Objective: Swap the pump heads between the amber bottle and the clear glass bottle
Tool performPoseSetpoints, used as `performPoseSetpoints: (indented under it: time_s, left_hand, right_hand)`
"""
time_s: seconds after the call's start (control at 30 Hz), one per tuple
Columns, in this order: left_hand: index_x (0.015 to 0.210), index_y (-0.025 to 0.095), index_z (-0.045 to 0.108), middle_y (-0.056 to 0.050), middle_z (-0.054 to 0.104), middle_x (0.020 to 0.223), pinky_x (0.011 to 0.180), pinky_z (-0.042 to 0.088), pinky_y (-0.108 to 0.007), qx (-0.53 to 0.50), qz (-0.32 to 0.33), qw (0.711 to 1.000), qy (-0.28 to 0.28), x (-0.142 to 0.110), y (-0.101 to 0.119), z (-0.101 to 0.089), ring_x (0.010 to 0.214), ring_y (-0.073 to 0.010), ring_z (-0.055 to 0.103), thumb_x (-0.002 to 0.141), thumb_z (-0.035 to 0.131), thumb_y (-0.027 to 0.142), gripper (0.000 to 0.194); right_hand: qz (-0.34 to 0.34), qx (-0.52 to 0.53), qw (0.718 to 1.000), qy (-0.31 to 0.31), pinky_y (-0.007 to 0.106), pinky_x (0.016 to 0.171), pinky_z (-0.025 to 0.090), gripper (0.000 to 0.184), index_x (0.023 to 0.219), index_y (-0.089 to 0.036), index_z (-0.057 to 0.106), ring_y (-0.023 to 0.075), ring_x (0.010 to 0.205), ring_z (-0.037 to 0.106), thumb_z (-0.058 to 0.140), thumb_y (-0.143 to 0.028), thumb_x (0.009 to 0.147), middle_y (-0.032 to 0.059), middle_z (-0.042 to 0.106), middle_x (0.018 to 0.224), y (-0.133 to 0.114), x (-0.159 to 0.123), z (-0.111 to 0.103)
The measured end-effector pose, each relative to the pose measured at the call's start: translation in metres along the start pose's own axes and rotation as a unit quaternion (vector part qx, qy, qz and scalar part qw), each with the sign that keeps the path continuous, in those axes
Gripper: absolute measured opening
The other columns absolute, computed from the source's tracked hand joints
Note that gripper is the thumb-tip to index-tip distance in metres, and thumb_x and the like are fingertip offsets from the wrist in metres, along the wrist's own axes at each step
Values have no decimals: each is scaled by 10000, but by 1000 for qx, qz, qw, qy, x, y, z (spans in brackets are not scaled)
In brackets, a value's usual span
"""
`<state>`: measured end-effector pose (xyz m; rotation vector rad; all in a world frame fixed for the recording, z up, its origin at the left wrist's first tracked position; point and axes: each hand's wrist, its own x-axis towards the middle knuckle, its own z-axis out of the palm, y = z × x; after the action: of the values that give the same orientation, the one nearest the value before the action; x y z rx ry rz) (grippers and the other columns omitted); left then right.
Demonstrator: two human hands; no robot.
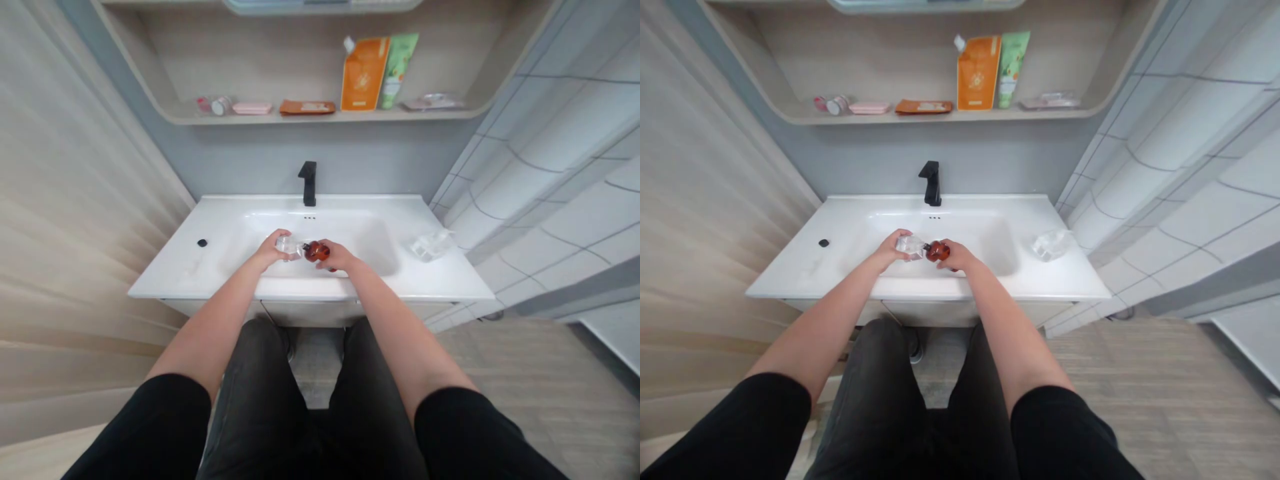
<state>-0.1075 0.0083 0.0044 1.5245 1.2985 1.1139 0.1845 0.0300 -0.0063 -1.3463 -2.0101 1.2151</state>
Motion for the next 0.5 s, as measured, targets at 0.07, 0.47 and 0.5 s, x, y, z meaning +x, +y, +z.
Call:
performPoseSetpoints:
  time_s: [0.07,0.47,0.5]
  left_hand:
    - [1231,235,716,-47,700,1259,1039,536,-410,4,-1,1000,2,0,-1,0,1139,-306,662,448,942,242,816]
    - [1247,231,734,-40,726,1231,1079,536,-433,17,9,1000,1,3,-6,-2,1133,-308,677,469,939,254,804]
    - [1250,229,734,-42,726,1237,1073,538,-429,16,9,1000,1,3,-6,-2,1132,-307,678,471,934,249,804]
  right_hand:
    - [-1,-3,1000,1,213,536,564,762,1404,-274,693,194,763,753,960,-182,696,47,846,1132,0,0,0]
    - [-10,-20,1000,2,206,579,565,705,1352,-246,698,198,811,769,945,-153,698,47,849,1145,-1,0,-1]
    - [-8,-18,1000,0,207,582,567,708,1358,-247,696,198,812,770,942,-152,701,45,848,1148,-2,0,-1]
